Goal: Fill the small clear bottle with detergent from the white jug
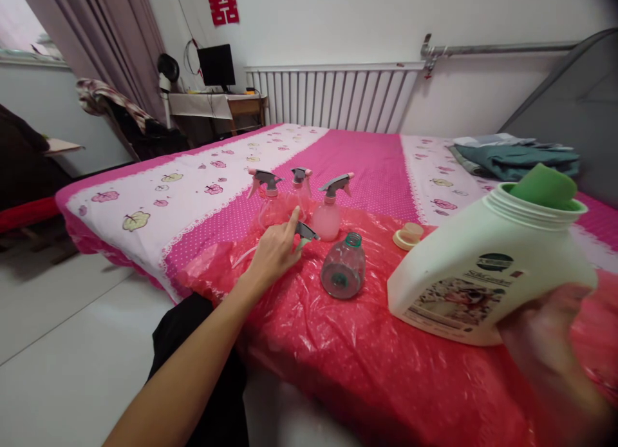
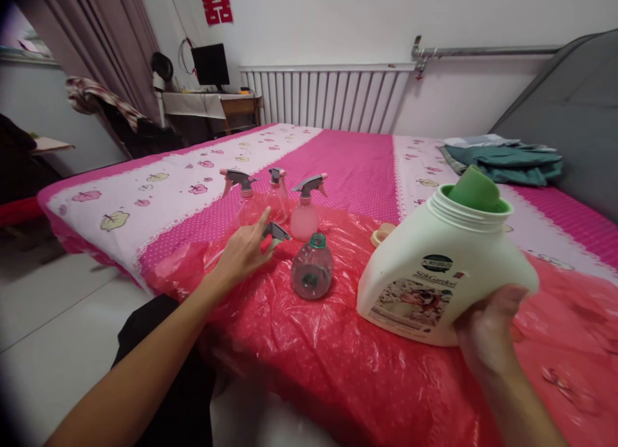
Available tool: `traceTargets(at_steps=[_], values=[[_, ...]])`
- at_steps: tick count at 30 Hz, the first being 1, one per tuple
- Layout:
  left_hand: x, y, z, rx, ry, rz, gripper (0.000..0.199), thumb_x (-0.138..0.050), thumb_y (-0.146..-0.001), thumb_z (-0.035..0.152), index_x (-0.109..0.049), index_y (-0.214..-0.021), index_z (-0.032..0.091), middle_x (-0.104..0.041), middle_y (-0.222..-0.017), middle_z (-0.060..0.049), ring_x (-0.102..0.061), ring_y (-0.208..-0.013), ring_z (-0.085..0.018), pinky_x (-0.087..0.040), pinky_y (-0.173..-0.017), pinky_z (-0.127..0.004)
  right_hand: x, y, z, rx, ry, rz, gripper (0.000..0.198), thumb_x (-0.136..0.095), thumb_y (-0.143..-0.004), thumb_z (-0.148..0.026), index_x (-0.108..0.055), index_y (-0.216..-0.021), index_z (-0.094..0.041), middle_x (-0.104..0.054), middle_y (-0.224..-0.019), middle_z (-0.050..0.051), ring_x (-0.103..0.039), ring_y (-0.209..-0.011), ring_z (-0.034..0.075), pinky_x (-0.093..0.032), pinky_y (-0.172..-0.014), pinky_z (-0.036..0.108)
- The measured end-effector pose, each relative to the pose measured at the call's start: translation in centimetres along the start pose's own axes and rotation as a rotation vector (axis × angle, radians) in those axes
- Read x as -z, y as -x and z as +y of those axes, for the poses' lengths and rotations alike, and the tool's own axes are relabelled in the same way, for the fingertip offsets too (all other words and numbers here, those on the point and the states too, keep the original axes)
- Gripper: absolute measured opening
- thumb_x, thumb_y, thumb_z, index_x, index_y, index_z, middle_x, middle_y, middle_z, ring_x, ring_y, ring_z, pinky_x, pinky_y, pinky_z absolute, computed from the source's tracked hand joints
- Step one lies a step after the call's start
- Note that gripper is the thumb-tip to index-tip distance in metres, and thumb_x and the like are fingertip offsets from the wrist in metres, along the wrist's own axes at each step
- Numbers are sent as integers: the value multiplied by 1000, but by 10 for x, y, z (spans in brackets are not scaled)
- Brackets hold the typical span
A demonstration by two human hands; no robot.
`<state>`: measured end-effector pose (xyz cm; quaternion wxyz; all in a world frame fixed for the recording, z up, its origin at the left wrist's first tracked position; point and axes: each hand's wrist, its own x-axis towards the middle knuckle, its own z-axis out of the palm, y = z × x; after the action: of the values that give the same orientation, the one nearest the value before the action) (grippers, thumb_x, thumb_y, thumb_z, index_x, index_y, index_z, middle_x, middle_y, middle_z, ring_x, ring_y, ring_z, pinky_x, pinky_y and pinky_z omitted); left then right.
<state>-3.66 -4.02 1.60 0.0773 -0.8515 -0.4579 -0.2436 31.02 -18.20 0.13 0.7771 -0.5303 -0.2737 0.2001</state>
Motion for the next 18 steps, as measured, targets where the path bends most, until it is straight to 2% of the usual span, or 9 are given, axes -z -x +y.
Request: traceTargets(at_steps=[9, 12, 18], values=[[1, 0, -3, -32, 84, 20, 53, -54, -100, 28, -41, -150, 15, -70, -124, -16, -68, -109, -28, -52, -94, -40, -2, 3, -5, -27, 20, 11, 88, -27, -78, -97, -65, -130, -36, -60, -147, -3, -56, -136, 24, -38, -122, 49], [1, -1, -3, -35, 107, 9, 53, -58, -98, 28, -43, -148, 16, -71, -124, -15, -69, -109, -28, -53, -94, -41, 0, 3, -3, -33, 20, 1, 89, -27, -78, -97, -67, -126, -34, -64, -142, -1, -56, -137, 25, -40, -121, 50], [1, 0, 0, 0, 109, -5, 57, -61, -93, 23, -45, -147, 15, -72, -124, -15, -68, -110, -29, -53, -94, -42, 1, 2, 0, -19, -3, -9, 89, -28, -78, -96, -63, -133, -36, -67, -138, -2, -57, -135, 25, -39, -121, 51]])
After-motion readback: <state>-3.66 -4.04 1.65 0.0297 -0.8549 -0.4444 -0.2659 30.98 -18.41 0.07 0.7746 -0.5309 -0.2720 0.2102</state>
